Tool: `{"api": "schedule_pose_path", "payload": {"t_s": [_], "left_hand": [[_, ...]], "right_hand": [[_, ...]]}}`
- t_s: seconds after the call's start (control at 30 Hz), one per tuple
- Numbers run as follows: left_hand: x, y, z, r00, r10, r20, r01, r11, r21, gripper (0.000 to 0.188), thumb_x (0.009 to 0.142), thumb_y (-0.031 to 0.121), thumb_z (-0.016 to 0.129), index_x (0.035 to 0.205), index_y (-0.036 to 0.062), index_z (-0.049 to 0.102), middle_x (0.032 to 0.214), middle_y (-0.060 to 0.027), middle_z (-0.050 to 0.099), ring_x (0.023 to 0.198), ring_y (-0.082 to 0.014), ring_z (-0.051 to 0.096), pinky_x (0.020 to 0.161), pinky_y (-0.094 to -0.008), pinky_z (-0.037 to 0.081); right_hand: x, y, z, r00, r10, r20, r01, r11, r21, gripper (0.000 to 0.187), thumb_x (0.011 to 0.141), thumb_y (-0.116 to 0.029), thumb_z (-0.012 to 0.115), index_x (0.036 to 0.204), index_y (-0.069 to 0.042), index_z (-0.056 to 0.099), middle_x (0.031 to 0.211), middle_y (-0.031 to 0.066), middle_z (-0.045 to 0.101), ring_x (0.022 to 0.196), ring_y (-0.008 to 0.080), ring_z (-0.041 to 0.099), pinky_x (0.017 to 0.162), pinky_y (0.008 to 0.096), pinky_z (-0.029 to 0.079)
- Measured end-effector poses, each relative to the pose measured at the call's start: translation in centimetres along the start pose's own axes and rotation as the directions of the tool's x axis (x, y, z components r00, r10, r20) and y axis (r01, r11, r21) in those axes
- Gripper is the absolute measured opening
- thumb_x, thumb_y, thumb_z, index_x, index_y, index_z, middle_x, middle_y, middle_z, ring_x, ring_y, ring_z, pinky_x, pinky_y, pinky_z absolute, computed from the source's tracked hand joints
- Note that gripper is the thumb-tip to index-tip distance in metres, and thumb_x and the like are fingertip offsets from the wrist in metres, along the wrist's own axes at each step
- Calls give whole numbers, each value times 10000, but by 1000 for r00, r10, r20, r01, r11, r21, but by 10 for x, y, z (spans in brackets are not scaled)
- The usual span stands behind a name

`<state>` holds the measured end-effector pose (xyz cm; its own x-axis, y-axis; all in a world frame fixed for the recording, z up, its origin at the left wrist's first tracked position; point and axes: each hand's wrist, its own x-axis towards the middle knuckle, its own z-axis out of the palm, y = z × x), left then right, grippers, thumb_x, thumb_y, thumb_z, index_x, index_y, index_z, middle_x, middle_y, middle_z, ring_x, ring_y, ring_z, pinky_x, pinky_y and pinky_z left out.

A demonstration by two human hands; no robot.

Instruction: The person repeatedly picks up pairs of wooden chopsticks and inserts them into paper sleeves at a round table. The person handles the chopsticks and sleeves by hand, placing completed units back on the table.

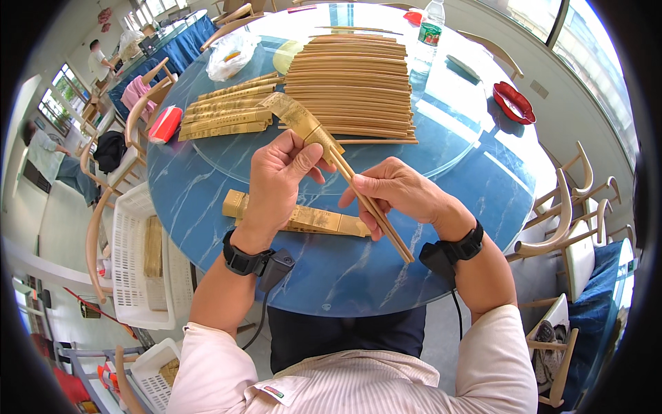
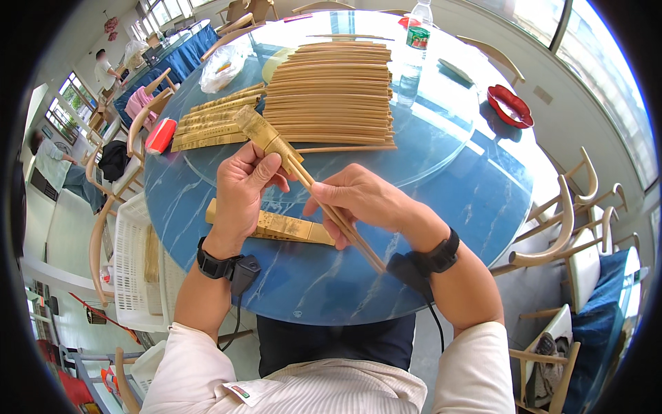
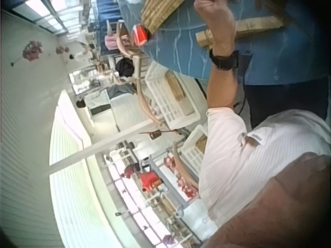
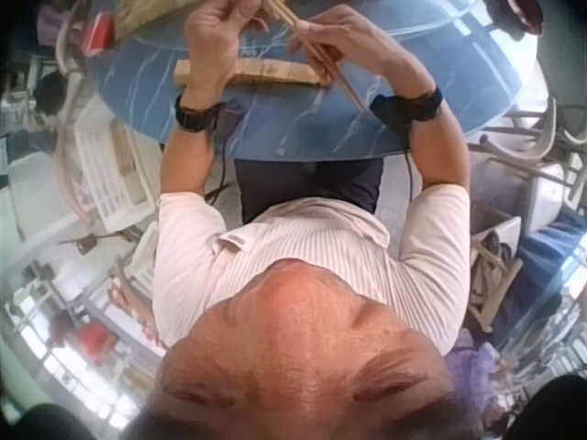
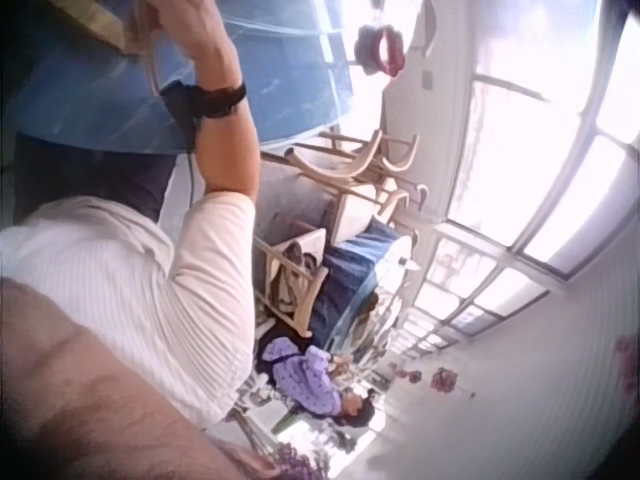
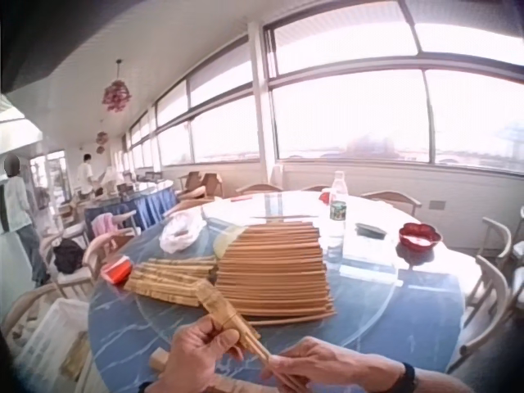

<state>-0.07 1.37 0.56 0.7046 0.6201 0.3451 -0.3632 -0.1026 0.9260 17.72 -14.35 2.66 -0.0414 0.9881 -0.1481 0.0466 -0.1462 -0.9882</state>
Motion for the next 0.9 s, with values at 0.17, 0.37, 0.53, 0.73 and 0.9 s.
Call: {"api": "schedule_pose_path", "payload": {"t_s": [0.17, 0.37, 0.53, 0.73, 0.9], "left_hand": [[-1, -3, 2, 981, -160, 110, 150, 984, 99, 186, 1045, 184, 721, 1079, 3, 739, 860, -52, 760, 767, -106, 694, 674, -251, 537], [0, -11, 1, 981, -166, 100, 164, 986, 26, 245, 1053, 220, 717, 1175, 8, 700, 1016, -86, 772, 907, -128, 709, 750, -283, 571], [4, -9, -4, 987, -135, -89, 98, 937, -336, 205, 1123, 211, 574, 1215, 33, 615, 1127, -162, 760, 1028, -242, 750, 926, -385, 620], [24, 0, -42, 913, -123, -388, -170, 751, -638, 168, 1151, 230, 509, 1152, 93, 608, 798, -8, 578, 723, -154, 571, 750, -330, 533], [25, -3, -56, 946, -82, -315, -170, 702, -691, 306, 1171, 348, 460, 981, 135, 572, 691, 57, 320, 592, -88, 271, 582, -276, 315]], "right_hand": [[6, 5, 0, 991, 77, -111, -71, 996, 57, 503, 1146, -389, 524, 1006, 50, 728, 613, 6, 539, 487, 114, 569, 481, 273, 508], [13, 13, 1, 989, 66, -135, -58, 996, 67, 481, 1133, -414, 559, 1037, 32, 711, 634, -29, 527, 478, 32, 445, 426, 228, 332], [13, 10, 11, 997, 10, -72, -19, 991, -132, 317, 1107, -281, 612, 1076, 27, 681, 678, -16, 581, 525, 57, 532, 483, 229, 408], [15, 13, 9, 996, 72, -47, -81, 968, -239, 237, 1108, -167, 584, 1034, 35, 683, 706, 11, 628, 583, 78, 615, 518, 245, 483], [15, 10, 16, 994, 104, -37, -110, 967, -231, 235, 1071, -139, 581, 951, 30, 693, 664, 31, 625, 536, 114, 568, 509, 280, 444]]}}
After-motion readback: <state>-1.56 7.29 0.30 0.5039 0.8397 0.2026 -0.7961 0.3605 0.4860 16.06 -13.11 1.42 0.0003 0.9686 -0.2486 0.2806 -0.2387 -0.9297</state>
